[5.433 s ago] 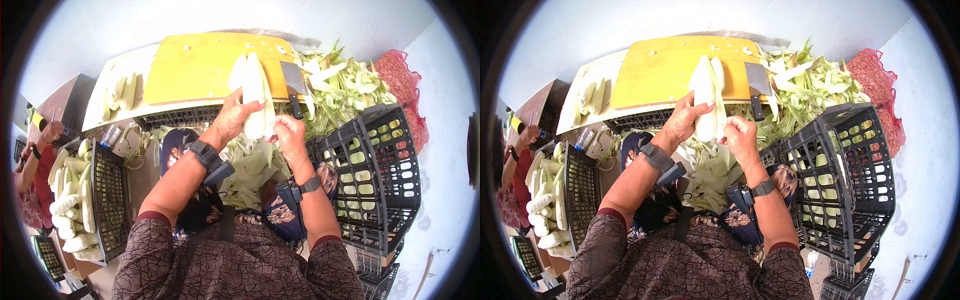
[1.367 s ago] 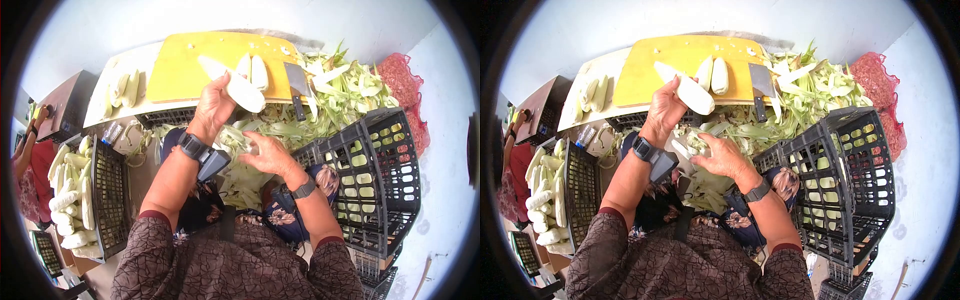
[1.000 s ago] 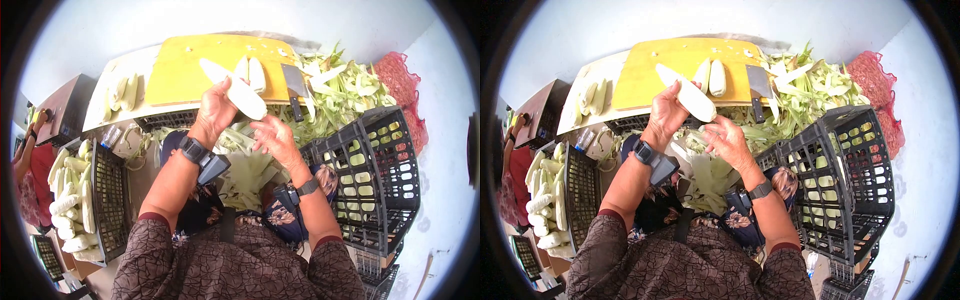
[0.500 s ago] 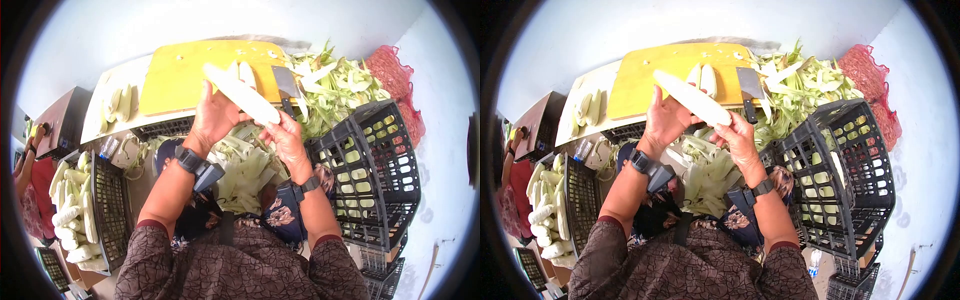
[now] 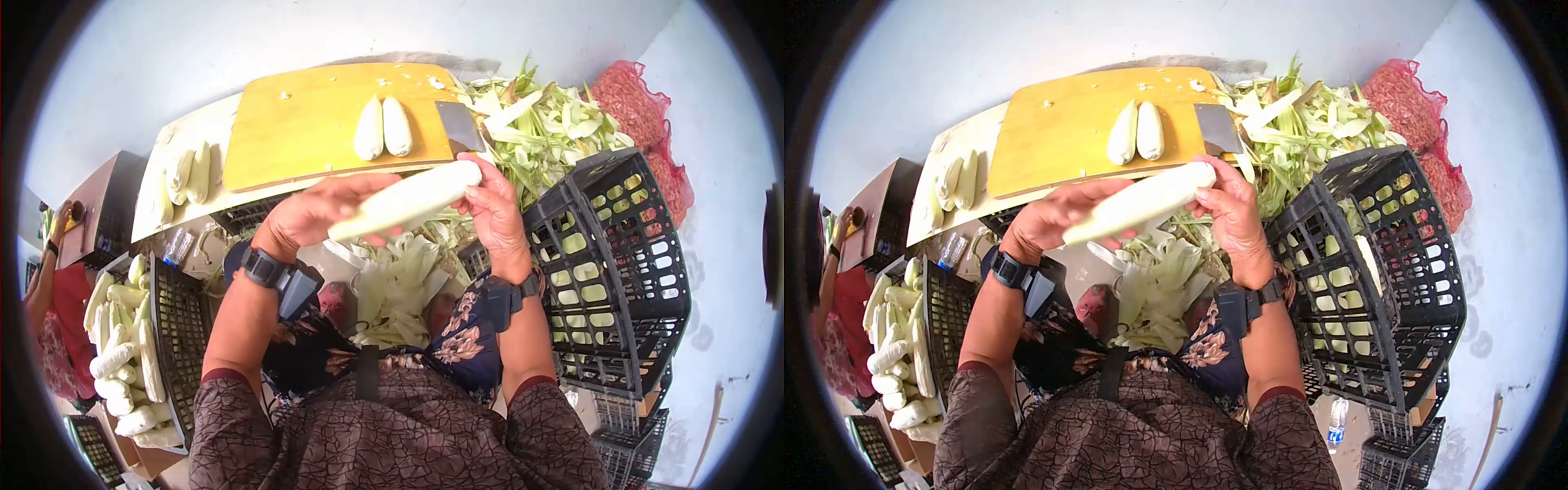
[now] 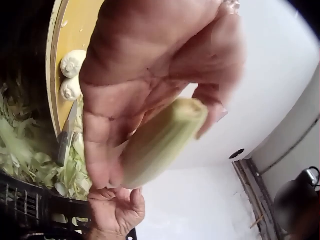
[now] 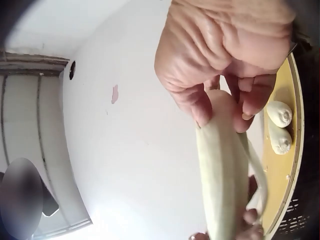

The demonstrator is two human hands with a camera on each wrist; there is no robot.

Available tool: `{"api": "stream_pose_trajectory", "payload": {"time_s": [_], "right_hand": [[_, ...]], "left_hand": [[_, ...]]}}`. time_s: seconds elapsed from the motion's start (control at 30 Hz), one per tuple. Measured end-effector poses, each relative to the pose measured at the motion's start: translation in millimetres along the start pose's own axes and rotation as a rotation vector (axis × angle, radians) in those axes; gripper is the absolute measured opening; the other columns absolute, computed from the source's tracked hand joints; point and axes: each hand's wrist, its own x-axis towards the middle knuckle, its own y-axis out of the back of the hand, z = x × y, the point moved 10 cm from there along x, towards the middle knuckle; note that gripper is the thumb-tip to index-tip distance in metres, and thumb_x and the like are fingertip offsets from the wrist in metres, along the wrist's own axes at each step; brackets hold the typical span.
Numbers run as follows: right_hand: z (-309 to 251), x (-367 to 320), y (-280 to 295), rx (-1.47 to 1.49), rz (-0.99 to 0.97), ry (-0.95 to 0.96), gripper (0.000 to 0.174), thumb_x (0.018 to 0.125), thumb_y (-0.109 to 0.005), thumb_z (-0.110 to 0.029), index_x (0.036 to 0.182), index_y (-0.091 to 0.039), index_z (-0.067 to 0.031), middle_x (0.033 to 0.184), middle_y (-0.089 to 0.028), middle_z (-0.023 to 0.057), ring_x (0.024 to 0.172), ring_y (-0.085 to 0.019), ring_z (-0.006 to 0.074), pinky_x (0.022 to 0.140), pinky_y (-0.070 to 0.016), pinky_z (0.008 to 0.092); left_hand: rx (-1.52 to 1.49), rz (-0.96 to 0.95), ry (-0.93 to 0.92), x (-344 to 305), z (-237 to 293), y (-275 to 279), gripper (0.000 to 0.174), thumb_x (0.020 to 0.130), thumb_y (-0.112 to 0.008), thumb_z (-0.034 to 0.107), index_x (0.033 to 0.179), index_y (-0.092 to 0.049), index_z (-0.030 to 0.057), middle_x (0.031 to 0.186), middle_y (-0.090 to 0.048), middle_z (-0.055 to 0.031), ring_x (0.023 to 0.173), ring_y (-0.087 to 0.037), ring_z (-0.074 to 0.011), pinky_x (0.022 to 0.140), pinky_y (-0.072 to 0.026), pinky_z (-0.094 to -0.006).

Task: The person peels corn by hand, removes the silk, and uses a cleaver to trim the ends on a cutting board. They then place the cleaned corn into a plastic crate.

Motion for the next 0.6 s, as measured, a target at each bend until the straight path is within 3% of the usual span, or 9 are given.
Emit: {"api": "stream_pose_trajectory", "payload": {"time_s": [0.13,0.2,0.23,0.3,0.43,0.6], "right_hand": [[4.8,-3.7,-12.2,-0.203,-0.057,-0.035,0.048,0.074,-0.061,-0.009,0.119,-0.047,0.0021,0.091,-0.060,0.0081,0.069,-0.057,0.0111,0.059,-0.0444,0.0210],[13.5,-3.5,-20.1,-0.220,-0.084,-0.079,0.048,0.072,-0.063,-0.001,0.118,-0.047,0.0026,0.092,-0.060,0.0088,0.072,-0.057,0.0101,0.063,-0.0472,0.0211],[14.3,-4.4,-24.0,-0.186,-0.077,-0.088,0.047,0.072,-0.063,0.000,0.116,-0.047,0.0032,0.092,-0.060,0.0087,0.074,-0.056,0.0097,0.064,-0.0475,0.0213],[13.6,-4.3,-30.3,-0.215,-0.073,-0.077,0.046,0.073,-0.064,-0.001,0.116,-0.047,0.0036,0.093,-0.060,0.0086,0.075,-0.056,0.0097,0.064,-0.0473,0.0209],[11.5,-2.4,-34.3,-0.250,-0.075,-0.022,0.046,0.074,-0.066,-0.004,0.115,-0.047,0.0045,0.095,-0.060,0.0089,0.076,-0.056,0.0094,0.064,-0.0469,0.0201],[15.4,-5.4,-40.6,-0.277,-0.100,-0.053,0.047,0.074,-0.065,-0.002,0.117,-0.046,0.0052,0.099,-0.059,0.0093,0.082,-0.057,0.0102,0.069,-0.0476,0.0225]], "left_hand": [[0.281,0.057,0.145,2.0,-31.1,7.2,0.067,0.076,-0.061,0.011,0.133,-0.028,-0.0023,0.121,-0.049,-0.0134,0.102,-0.054,-0.0215,0.092,-0.0388,-0.0326],[0.473,0.133,0.085,7.4,-34.8,17.8,0.065,0.075,-0.066,0.015,0.129,-0.033,-0.0023,0.114,-0.052,-0.0109,0.097,-0.053,-0.0174,0.090,-0.0382,-0.0301],[0.471,0.138,0.083,8.9,-37.6,18.9,0.065,0.075,-0.066,0.015,0.129,-0.033,-0.0023,0.114,-0.052,-0.0109,0.097,-0.053,-0.0174,0.090,-0.0382,-0.0301],[0.769,0.237,0.071,10.6,-34.1,26.2,0.061,0.074,-0.070,0.022,0.121,-0.041,-0.0022,0.104,-0.054,-0.0085,0.091,-0.052,-0.0151,0.084,-0.0410,-0.0286],[0.852,0.400,0.093,11.6,-26.7,30.9,0.057,0.072,-0.072,0.026,0.113,-0.044,-0.0019,0.094,-0.053,-0.0073,0.085,-0.050,-0.0138,0.074,-0.0445,-0.0282],[0.890,0.459,-0.031,15.3,-23.5,37.5,0.055,0.070,-0.072,0.025,0.110,-0.046,-0.0026,0.093,-0.056,-0.0127,0.086,-0.054,-0.0176,0.077,-0.0448,-0.0299]]}}
